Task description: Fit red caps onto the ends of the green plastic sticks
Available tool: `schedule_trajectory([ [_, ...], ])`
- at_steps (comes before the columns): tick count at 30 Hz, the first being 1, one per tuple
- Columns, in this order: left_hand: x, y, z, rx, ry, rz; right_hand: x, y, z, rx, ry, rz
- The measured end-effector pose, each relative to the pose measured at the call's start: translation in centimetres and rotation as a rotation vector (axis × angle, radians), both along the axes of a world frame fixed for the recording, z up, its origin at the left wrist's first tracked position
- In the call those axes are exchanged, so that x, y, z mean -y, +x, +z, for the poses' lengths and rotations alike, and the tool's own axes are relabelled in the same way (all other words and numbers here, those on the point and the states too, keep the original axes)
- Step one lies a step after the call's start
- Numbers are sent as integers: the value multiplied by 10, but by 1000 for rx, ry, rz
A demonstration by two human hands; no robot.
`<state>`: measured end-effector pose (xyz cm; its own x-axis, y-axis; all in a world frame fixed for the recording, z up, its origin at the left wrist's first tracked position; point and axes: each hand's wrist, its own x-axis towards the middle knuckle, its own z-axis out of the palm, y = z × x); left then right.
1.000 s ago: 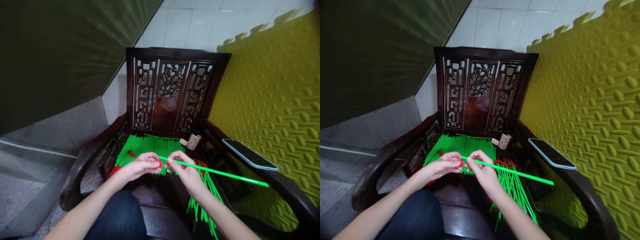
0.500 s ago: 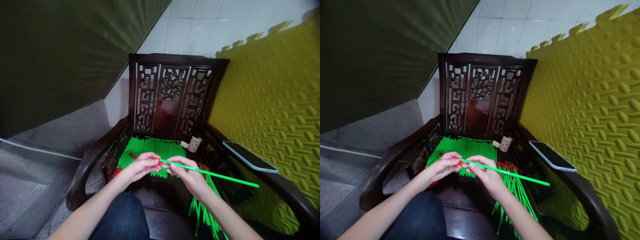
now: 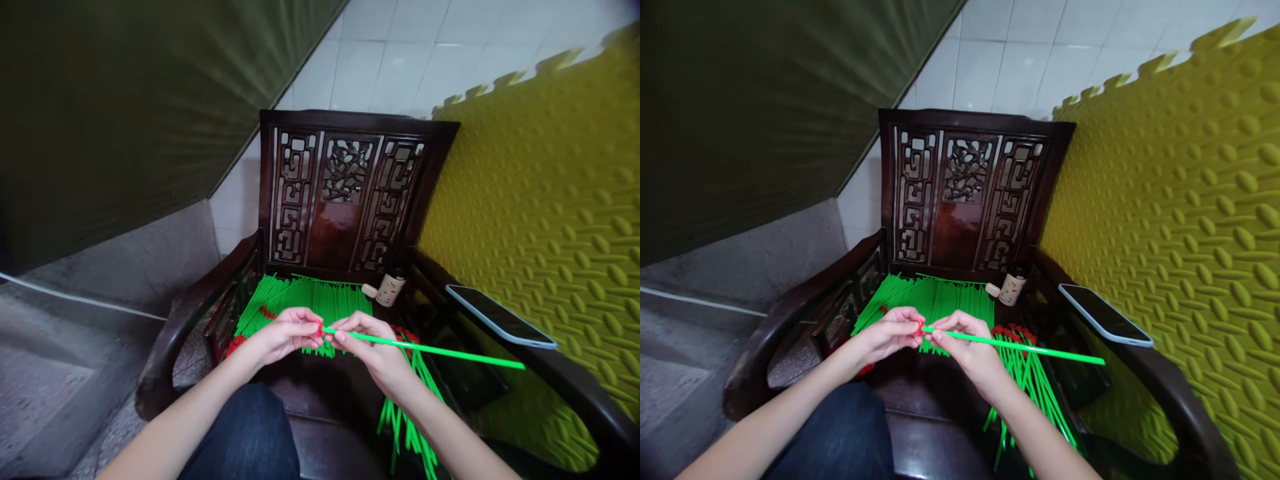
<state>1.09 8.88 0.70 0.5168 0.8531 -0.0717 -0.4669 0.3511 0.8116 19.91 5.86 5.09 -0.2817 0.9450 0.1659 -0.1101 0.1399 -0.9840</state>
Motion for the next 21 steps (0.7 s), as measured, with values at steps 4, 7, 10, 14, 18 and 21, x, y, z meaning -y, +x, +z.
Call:
schedule_trajectory([
  [4,0,-1,-2,-20,1,1,0,1,4,10,-36,57],
  [7,1,-1,-2,-39,6,-4,0,4,4,43,-68,88],
  [10,2,-1,0,-62,10,-16,-1,6,4,60,-87,106],
  [14,5,0,2,-97,13,-35,-1,6,8,87,-86,142],
  [18,7,1,2,-135,27,-45,-1,7,11,133,-113,147],
  [21,7,1,1,-173,43,-47,-1,7,10,180,-124,146],
])
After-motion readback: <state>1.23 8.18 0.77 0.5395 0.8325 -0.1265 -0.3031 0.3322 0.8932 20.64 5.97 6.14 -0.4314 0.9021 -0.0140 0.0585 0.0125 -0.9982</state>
